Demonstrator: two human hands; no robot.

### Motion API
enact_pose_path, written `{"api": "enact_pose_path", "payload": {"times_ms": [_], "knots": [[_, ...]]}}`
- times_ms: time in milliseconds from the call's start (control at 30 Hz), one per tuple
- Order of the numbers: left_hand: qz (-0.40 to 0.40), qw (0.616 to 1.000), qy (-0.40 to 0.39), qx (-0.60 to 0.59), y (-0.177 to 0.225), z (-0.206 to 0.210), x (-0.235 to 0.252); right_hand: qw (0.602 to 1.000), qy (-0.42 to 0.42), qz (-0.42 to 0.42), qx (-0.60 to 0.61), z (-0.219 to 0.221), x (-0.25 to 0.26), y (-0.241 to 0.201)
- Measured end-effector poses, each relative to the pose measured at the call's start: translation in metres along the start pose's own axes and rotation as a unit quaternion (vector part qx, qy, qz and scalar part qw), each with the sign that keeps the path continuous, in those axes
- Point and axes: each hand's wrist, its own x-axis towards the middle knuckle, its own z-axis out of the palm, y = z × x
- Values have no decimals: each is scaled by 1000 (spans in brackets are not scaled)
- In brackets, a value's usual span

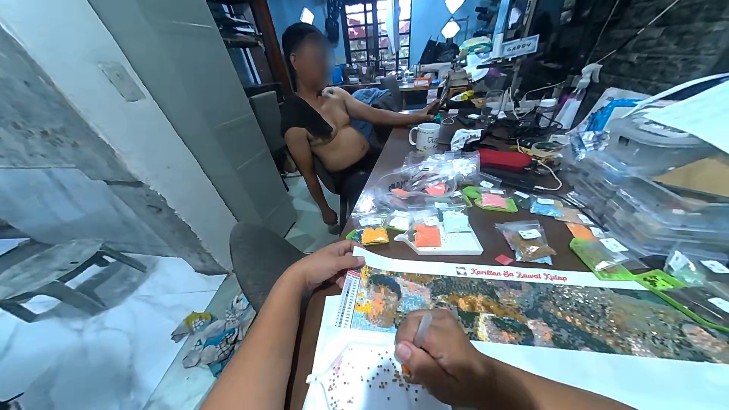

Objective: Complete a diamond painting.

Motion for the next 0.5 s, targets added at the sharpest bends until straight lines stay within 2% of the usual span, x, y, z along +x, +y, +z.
{"api": "enact_pose_path", "payload": {"times_ms": [500], "knots": [[-2,1000,-7,-5,1,-1,-1,1000,-15,-5,-11,2,2,0]]}}
